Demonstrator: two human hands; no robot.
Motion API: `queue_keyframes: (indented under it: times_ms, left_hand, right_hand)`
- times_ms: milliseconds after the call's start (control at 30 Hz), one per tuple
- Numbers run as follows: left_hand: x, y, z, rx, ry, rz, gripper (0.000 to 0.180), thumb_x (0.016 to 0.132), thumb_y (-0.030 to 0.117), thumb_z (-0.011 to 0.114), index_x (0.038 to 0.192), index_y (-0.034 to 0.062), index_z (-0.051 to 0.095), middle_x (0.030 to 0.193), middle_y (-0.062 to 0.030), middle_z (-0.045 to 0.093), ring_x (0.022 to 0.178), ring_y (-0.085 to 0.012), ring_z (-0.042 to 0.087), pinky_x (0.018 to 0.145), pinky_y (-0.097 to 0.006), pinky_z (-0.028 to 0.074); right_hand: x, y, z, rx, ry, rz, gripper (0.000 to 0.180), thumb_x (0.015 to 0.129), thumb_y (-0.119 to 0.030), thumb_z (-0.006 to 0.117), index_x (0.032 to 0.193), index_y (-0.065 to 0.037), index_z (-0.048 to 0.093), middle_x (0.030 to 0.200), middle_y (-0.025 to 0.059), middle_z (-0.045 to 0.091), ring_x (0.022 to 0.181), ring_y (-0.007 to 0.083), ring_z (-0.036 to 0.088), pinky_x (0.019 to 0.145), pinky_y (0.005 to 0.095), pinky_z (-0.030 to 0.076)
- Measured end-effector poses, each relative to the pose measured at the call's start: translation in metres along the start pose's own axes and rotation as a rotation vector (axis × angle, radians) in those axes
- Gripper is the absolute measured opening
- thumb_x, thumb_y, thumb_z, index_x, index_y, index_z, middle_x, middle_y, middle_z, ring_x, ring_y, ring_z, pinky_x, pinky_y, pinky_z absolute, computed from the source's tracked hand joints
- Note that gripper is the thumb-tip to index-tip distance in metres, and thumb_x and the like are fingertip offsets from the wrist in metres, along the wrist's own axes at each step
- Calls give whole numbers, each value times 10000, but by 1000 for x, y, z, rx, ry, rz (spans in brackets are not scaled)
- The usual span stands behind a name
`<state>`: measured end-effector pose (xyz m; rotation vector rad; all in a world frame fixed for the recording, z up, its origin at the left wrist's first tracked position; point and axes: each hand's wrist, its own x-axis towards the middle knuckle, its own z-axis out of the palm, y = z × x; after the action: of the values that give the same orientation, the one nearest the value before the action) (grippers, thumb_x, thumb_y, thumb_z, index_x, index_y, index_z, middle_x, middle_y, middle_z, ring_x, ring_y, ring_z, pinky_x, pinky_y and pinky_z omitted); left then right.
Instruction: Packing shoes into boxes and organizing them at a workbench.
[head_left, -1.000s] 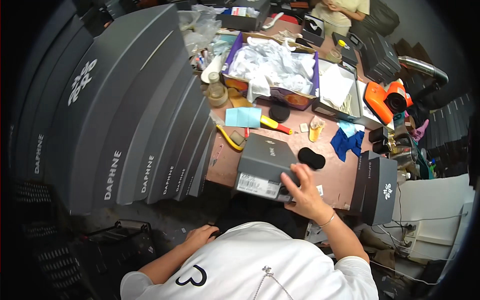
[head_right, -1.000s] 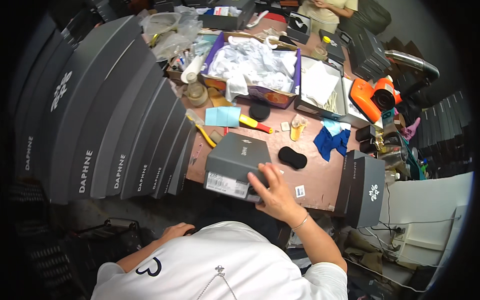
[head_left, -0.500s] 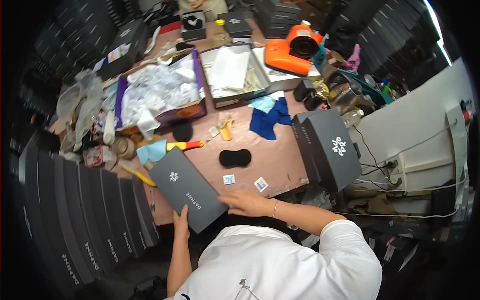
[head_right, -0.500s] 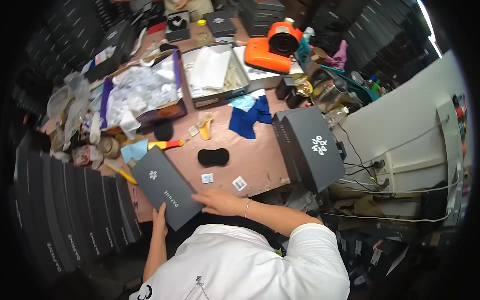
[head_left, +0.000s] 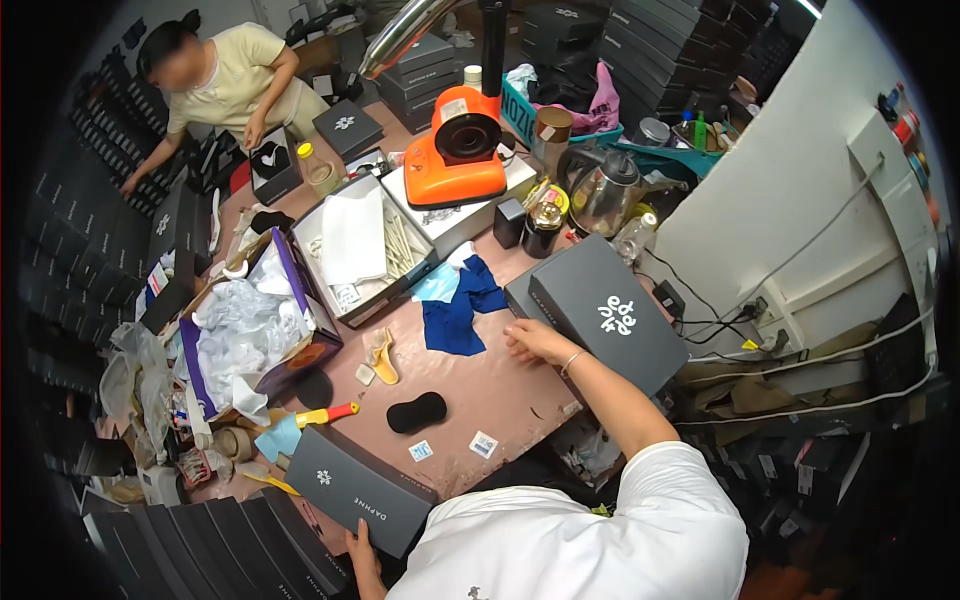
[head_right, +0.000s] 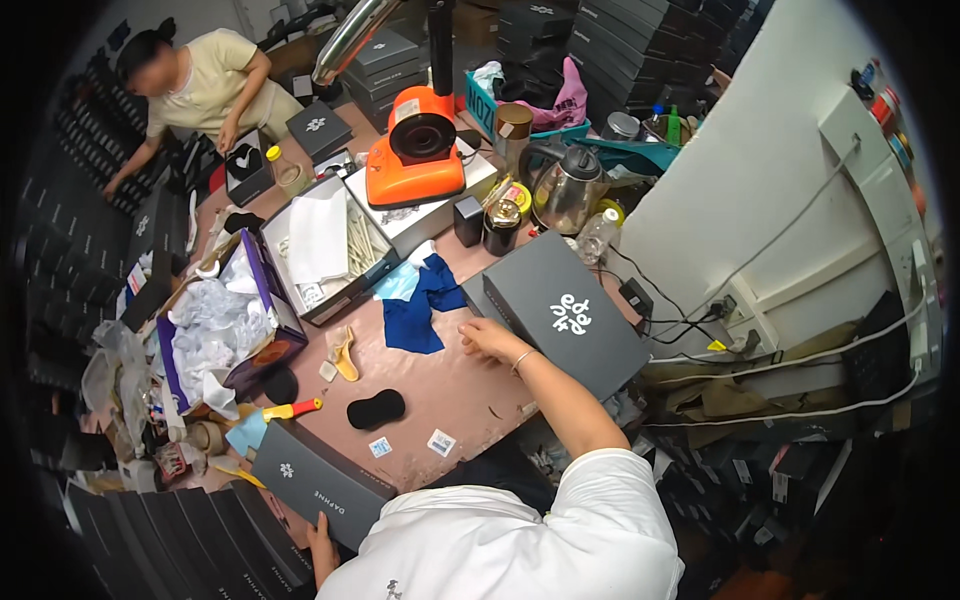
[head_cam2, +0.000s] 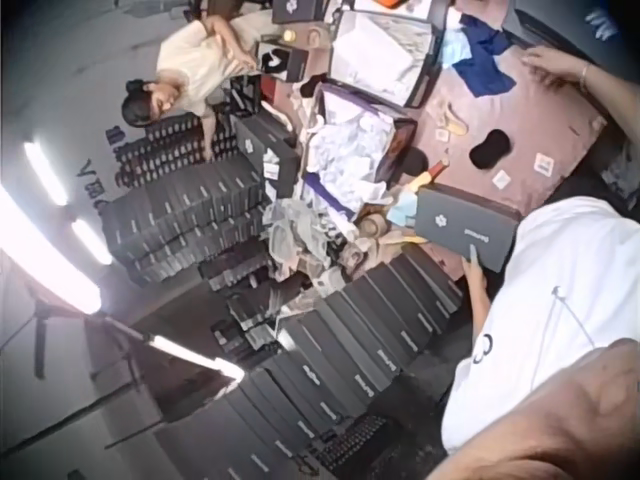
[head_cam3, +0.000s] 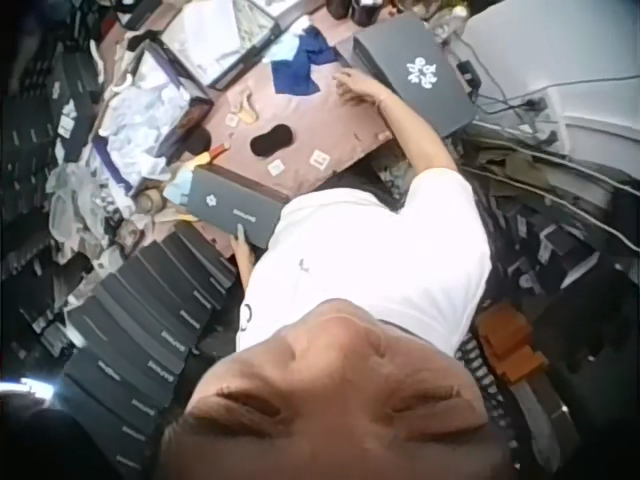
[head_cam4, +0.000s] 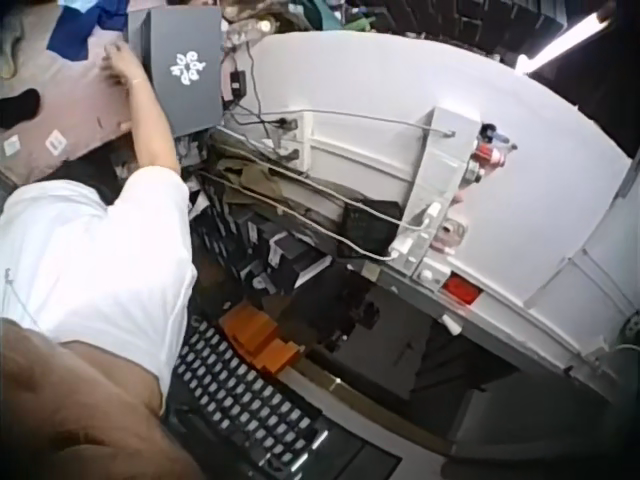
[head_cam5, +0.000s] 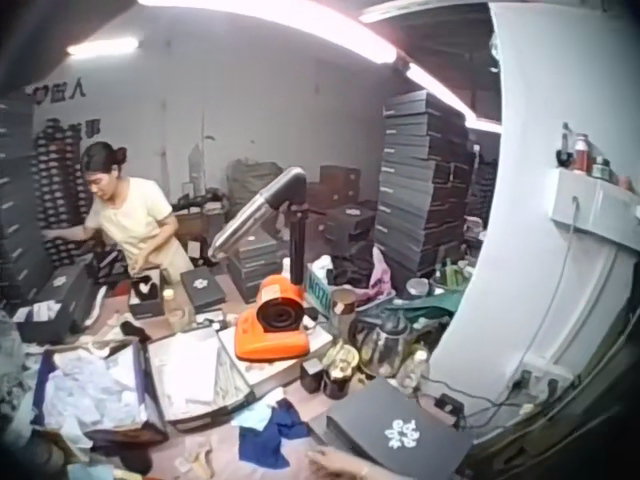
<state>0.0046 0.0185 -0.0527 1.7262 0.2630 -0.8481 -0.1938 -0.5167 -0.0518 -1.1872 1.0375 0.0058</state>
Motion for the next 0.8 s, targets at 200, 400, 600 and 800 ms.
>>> queue_keyframes:
  times_ms: [200,400,600,800]
  left_hand:
    - [6,-2,-13,113,58,-89,474,912,262,643,1286,22,480,1158,-123,585,1029,-211,567,841,-347,466]
    - [3,16,-7,203,-45,-147,481,892,278,668,1269,33,497,1187,-115,592,1039,-213,575,827,-382,470]
    - [2,12,5,138,-91,-27,485,858,128,696,1269,-29,491,1197,-132,591,1111,-218,554,969,-351,428]
    - [19,41,28,191,-134,68,566,831,155,733,1290,-50,472,1124,-142,617,1031,-192,590,884,-303,480]
  right_hand:
    - [9,28,8,-615,183,-360,695,915,-344,575,1414,52,297,1428,312,354,1347,418,340,1113,428,282]
    - [3,31,-25,-664,288,-336,697,905,-342,584,1418,37,303,1366,328,417,1273,436,423,1072,430,343]
    - [2,28,-44,-949,281,-352,527,879,-290,621,1270,47,513,1212,283,569,1144,406,542,991,431,427]
    - [-53,8,128,-500,-202,-184,373,914,-220,596,1204,13,563,942,181,644,845,266,642,756,346,505]
